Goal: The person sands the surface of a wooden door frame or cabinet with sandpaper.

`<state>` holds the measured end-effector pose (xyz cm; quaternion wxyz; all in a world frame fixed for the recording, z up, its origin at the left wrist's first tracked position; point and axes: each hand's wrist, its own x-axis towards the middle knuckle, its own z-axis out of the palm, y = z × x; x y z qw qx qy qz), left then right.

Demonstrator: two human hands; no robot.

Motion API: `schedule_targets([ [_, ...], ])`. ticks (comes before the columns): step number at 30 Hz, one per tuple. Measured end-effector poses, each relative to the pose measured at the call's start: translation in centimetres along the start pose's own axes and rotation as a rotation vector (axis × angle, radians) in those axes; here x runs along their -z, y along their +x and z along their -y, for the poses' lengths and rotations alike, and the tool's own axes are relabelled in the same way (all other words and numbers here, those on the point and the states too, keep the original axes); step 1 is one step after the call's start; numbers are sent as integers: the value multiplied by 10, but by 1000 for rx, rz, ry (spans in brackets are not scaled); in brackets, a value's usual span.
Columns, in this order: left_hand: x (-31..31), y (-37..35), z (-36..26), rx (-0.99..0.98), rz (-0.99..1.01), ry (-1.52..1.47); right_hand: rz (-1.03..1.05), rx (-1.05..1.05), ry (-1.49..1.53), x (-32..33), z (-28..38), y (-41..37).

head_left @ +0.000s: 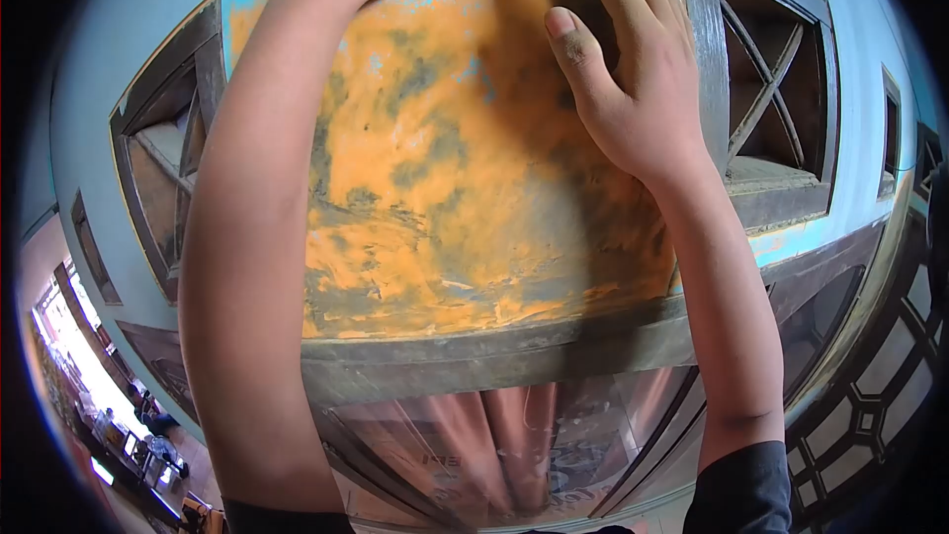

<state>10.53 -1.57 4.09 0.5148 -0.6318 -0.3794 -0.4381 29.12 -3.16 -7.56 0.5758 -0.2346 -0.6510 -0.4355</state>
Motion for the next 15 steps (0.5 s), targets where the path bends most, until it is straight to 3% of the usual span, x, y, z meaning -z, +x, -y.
schedule_targets([
  [2,0,-3,0,-6,9,-3,6,-22,-61,2,1,0],
  [4,-2,-7,1,-13,25,3,-115,24,-136,-15,-9,-7],
  [15,-30,-59,-8,-33,27,164,-54,-41,-272,-12,-5,-35],
])
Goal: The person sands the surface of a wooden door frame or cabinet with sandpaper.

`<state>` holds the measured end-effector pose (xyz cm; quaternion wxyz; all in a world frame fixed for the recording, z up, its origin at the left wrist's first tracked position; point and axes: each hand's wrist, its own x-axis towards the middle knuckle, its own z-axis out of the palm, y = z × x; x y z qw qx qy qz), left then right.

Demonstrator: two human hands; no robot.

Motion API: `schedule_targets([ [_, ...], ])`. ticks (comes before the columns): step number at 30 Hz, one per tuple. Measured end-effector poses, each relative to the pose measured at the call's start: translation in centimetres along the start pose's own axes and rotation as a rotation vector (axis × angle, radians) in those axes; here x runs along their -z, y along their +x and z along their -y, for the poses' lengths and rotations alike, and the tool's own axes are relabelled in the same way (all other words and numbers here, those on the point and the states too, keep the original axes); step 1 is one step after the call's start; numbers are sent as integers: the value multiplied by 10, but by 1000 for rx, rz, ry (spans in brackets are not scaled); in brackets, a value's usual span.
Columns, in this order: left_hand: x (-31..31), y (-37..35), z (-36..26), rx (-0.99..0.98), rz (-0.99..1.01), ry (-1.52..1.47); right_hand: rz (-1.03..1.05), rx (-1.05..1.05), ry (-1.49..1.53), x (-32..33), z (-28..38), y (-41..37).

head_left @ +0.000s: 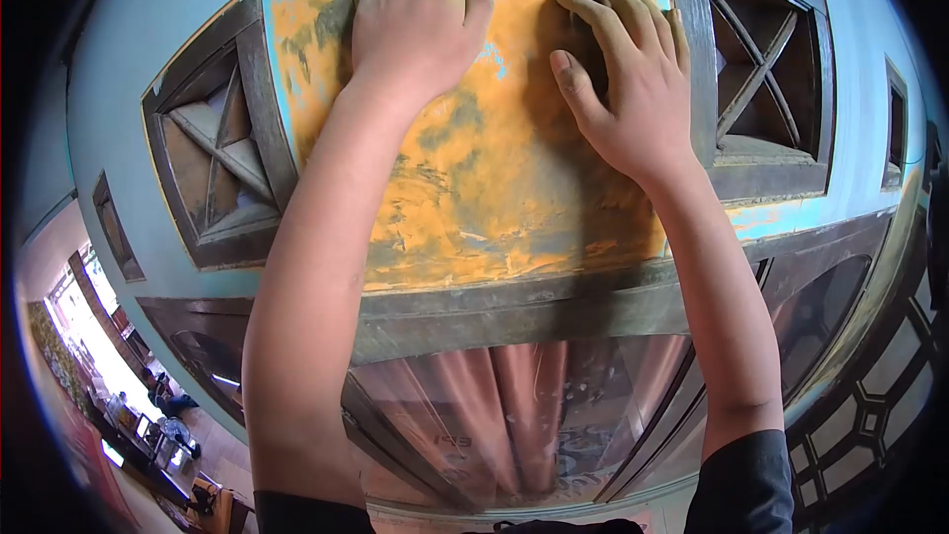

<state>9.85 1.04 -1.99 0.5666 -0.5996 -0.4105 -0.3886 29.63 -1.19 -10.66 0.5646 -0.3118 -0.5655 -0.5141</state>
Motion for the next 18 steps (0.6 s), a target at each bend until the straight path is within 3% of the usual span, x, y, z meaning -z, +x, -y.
schedule_targets([
  [6,15,8,-3,-5,-2,-38,60,-9,1,5,6,-8],
  [18,19,92,-2,88,-47,-105,47,-34,49,5,3,-9],
])
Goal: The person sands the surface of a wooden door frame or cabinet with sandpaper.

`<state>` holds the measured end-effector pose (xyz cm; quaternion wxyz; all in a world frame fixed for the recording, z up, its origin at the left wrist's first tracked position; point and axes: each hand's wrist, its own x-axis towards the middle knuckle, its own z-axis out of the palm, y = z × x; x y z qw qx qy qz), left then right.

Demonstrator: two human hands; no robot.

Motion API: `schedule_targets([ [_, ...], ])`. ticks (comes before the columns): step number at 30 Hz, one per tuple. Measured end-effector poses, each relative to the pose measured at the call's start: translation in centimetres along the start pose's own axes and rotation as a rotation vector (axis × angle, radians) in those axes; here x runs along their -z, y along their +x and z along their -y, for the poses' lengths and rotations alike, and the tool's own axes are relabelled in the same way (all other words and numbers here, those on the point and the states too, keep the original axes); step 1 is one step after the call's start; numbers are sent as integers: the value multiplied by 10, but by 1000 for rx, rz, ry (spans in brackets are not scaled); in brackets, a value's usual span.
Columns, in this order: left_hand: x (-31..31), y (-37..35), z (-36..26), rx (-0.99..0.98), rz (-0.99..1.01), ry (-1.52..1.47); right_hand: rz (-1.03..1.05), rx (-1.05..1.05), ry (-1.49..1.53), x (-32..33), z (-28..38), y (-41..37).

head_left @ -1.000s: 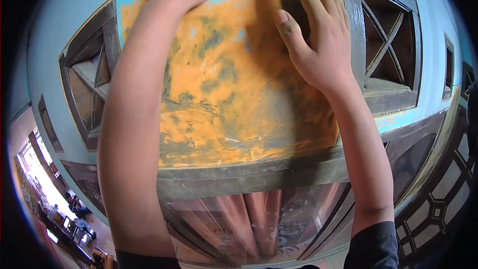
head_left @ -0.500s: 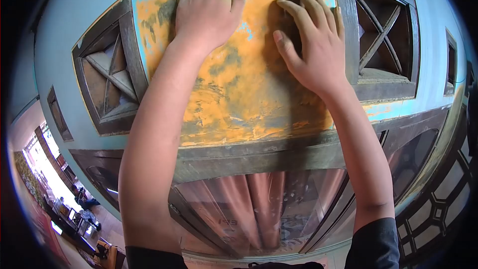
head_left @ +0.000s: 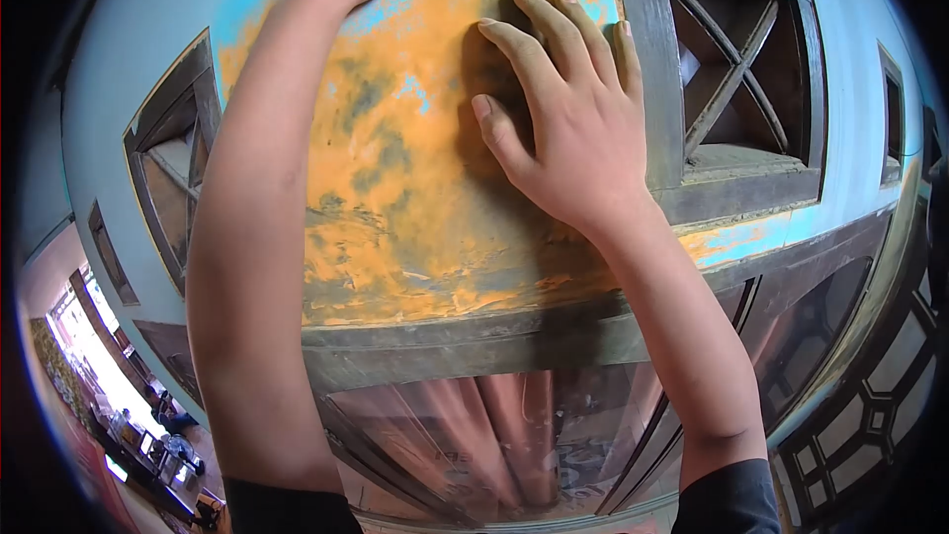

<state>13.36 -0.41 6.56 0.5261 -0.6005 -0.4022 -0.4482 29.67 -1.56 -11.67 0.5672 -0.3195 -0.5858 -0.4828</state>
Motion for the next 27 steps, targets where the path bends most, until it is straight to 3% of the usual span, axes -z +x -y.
schedule_targets([
  [7,9,-27,-12,5,39,-69,-11,-19,4,1,-1,-6],
  [11,-7,-58,-12,-29,63,48,-14,-36,-17,4,2,-12],
  [14,-22,-105,-18,-134,-30,94,-21,-41,-26,3,2,-14],
  [17,-24,-155,-21,-238,-140,-116,-18,-36,1,1,1,-14],
  [21,-24,-125,9,-306,-121,-65,22,-43,19,5,5,-18],
  [24,7,-74,-2,-117,101,97,44,-45,25,7,6,-20],
  [27,15,-38,-13,-27,93,-39,43,-26,15,6,3,-21],
])
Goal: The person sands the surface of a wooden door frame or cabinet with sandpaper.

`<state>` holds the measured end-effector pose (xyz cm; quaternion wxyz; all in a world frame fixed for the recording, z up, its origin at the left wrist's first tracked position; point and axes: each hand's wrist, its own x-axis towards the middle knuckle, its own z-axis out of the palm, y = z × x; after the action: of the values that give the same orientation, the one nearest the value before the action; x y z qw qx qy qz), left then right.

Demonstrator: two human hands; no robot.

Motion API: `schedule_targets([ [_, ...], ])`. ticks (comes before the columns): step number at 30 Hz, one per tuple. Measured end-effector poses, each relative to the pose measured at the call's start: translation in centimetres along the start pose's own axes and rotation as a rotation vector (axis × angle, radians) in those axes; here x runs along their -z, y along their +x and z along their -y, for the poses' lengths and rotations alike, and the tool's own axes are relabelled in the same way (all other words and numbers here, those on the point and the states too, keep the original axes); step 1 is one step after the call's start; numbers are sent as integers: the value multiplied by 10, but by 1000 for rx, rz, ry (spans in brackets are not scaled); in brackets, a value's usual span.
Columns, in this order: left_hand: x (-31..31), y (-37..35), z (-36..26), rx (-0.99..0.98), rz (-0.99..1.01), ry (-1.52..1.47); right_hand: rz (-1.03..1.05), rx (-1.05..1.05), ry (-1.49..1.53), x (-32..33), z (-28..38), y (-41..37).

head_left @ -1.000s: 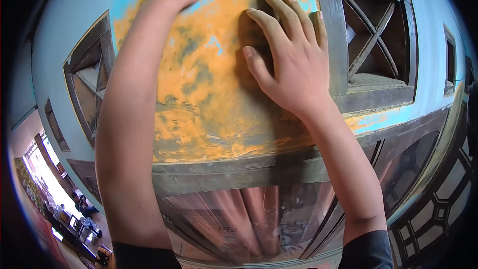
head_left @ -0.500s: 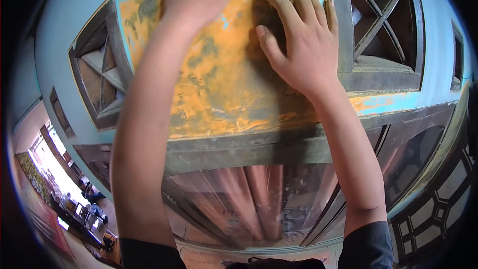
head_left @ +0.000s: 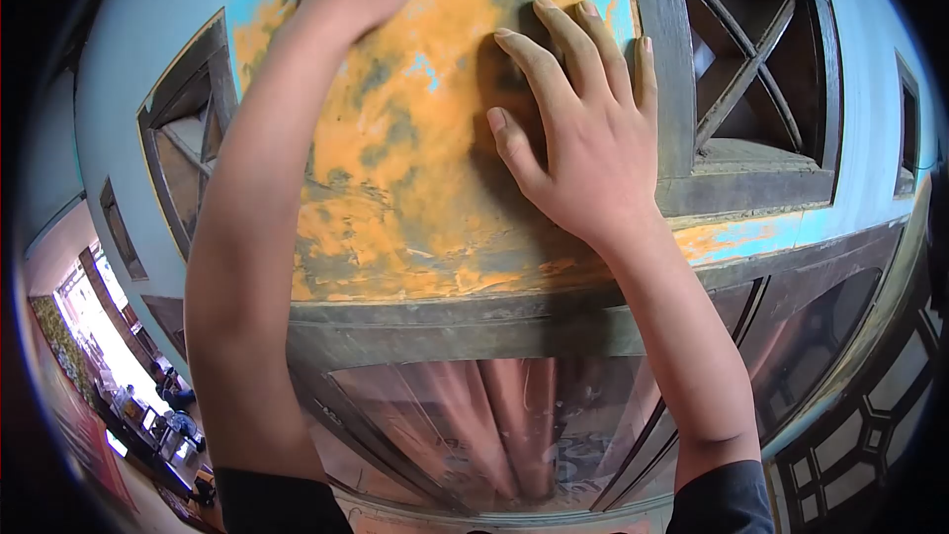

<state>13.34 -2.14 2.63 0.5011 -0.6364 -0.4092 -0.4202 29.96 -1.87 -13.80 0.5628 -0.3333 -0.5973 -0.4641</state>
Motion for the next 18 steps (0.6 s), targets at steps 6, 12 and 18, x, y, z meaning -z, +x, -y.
schedule_targets([
  [6,-9,9,8,-45,-71,-29,-12,11,-20,1,0,-14],
  [12,-25,-116,1,-105,-75,-153,52,-53,-86,5,13,-47],
  [18,-34,-291,1,-59,216,-206,169,-153,-65,11,34,-101],
])
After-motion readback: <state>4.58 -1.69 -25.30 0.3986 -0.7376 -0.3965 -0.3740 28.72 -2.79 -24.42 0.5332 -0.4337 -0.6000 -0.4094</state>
